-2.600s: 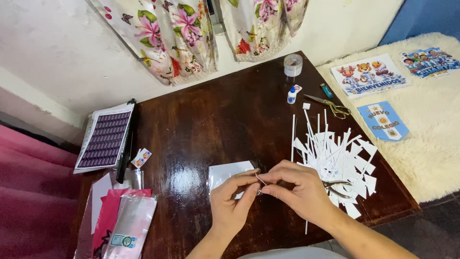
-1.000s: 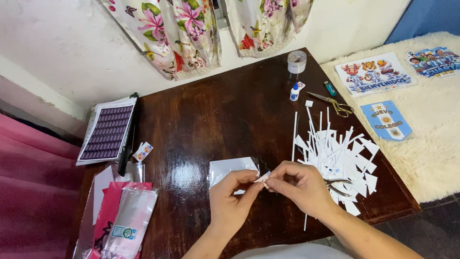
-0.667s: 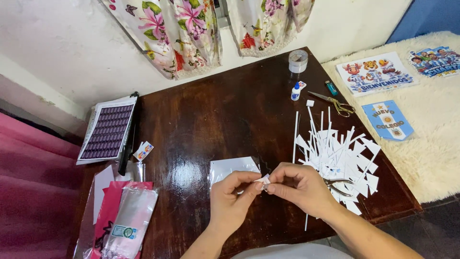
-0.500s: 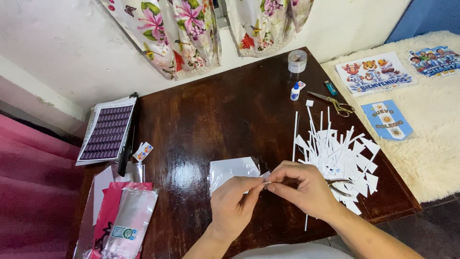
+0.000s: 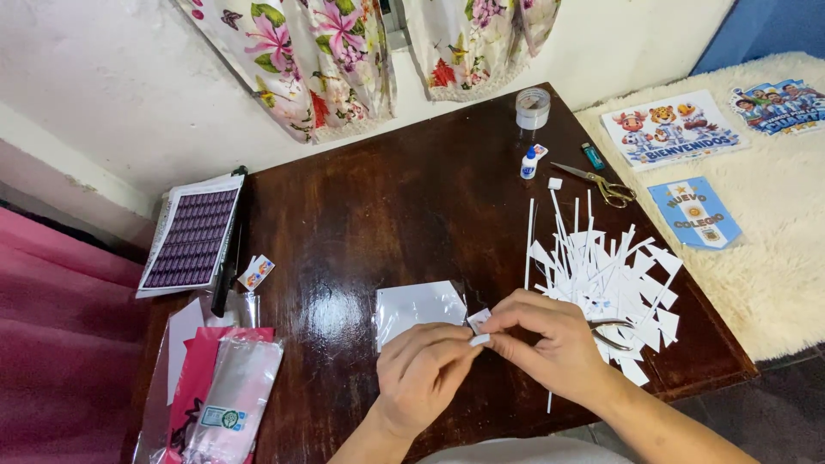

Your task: The person puts printed flyers into clear plastic sleeves, cuts small white paper strips using scissors, and seals the sleeves with adhesive stickers on a wooden table.

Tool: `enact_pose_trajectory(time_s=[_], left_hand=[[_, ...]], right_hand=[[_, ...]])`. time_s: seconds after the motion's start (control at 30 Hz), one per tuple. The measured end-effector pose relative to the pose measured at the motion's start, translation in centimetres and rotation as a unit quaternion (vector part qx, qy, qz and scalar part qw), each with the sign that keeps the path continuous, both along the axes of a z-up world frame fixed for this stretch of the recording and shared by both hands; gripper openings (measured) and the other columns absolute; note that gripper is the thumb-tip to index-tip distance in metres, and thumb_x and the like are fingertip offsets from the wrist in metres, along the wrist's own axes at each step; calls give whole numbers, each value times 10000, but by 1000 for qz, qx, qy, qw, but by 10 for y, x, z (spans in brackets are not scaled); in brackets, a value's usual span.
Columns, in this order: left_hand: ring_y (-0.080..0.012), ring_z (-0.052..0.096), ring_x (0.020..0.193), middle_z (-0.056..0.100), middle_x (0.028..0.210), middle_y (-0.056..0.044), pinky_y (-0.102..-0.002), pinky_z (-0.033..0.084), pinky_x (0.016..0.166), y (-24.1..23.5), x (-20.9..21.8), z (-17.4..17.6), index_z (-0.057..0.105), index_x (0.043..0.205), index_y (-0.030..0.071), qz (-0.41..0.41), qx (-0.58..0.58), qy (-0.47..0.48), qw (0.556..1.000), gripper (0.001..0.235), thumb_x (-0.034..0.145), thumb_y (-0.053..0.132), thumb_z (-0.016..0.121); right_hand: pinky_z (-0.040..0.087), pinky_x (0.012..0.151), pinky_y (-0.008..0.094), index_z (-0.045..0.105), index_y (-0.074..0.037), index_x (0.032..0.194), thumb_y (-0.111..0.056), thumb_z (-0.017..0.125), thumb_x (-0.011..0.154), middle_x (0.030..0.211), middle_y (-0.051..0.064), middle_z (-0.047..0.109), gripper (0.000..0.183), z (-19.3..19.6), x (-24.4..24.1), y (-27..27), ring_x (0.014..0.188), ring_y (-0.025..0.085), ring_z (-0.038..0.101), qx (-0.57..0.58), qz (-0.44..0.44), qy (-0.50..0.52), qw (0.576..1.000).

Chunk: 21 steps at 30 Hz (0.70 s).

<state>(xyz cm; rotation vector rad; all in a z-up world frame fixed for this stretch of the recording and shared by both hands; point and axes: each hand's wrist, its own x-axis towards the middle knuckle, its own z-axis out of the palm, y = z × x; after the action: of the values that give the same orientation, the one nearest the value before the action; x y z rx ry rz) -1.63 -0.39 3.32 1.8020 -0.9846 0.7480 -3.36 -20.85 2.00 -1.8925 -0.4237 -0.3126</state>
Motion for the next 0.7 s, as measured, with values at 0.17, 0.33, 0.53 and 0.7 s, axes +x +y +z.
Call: enact_pose_trajectory(time_s=[0.17,0.33,0.53,0.7], left_hand=[[-185,755,786,755,916,-77,-259,606,633,0,5,-17,707,915,30,-11,-14,101,995,181,825,49,862],[-177,749,682,772,856,-82,-253,573,580,-1,15,-31,748,912,29,26,13,248,968,101,846,32,824],[-105,785,732,816,800,-82,-242,654,657,5,20,-83,768,923,20,82,-40,494,865,57,896,53,731],[-136,783,653,838,756,-98,-284,650,610,50,16,-188,839,938,58,156,12,575,803,118,840,71,776]], right_hand=[[585,635,262,773,-44,907,-29,810,786,866,40,770,128,-1,4,-1,750,143,757,-13,3,9,1000],[589,679,269,776,-37,919,-79,814,799,873,53,771,133,-29,25,-21,766,145,748,-34,-13,35,999],[625,708,292,741,-60,980,-137,712,916,918,50,803,104,-193,127,-142,783,148,769,-59,-191,180,963],[582,672,315,673,-13,1103,-133,799,841,887,114,764,314,-232,239,-208,755,162,736,-59,-290,200,934]])
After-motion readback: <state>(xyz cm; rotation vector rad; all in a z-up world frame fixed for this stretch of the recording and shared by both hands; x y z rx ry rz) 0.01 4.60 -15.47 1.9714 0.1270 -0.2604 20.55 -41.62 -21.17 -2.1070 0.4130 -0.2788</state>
